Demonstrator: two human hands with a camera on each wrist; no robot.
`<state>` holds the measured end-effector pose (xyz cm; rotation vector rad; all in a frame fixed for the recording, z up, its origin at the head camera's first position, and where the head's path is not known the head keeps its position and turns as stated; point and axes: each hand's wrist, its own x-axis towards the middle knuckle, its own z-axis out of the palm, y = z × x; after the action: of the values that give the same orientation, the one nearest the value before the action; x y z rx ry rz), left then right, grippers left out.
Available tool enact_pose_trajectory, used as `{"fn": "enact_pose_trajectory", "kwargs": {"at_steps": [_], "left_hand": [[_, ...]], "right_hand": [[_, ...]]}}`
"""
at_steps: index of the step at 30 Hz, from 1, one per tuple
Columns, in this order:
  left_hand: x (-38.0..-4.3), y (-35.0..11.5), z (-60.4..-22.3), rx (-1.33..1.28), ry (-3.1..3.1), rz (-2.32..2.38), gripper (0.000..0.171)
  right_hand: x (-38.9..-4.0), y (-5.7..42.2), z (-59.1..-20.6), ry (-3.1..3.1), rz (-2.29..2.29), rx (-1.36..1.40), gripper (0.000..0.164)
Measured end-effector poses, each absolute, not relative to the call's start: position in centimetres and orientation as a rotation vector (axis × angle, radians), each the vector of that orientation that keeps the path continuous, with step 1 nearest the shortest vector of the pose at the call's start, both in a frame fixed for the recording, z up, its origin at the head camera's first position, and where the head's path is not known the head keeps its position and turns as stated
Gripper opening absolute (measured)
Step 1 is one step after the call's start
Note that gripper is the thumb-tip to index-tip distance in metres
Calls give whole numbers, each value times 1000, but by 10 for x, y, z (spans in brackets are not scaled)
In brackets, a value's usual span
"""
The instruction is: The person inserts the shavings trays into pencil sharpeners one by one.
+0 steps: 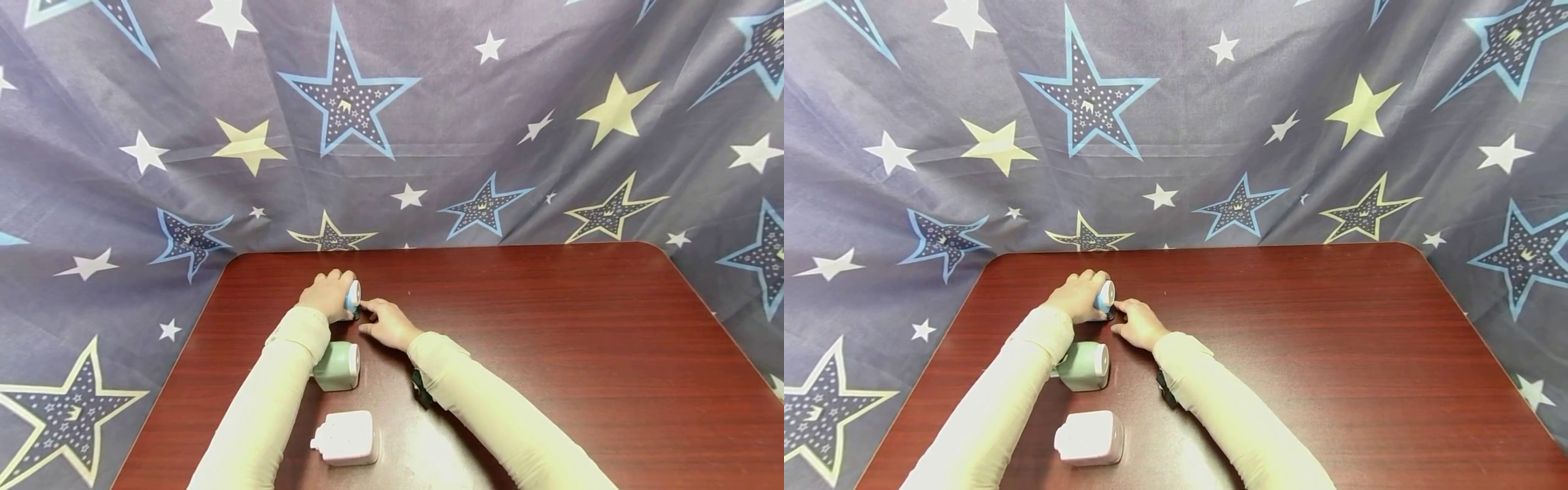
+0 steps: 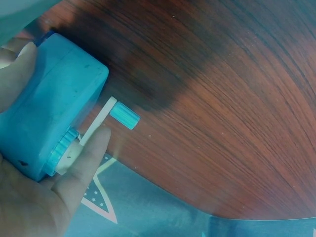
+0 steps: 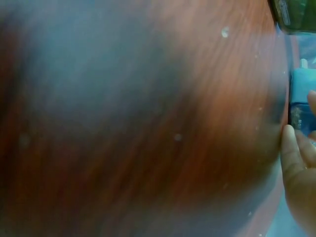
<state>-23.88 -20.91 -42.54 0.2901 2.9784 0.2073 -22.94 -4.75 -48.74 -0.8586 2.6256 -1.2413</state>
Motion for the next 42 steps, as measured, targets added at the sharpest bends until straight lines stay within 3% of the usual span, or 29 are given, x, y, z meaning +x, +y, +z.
{"fn": "enact_pose_trajectory", "kwargs": {"at_steps": [18,34,42], "left_hand": [[-237,-208,-424,304,2970,231,68],[-239,-206,-421,266,2946,276,96],[-239,-211,-418,221,2933,350,101]], "right_hand": [[-223,-46,-487,2598,-1221,-850,54],[-228,-25,-482,2652,-1349,-737,53],[-240,-1,-458,2734,-1384,-743,54]]}}
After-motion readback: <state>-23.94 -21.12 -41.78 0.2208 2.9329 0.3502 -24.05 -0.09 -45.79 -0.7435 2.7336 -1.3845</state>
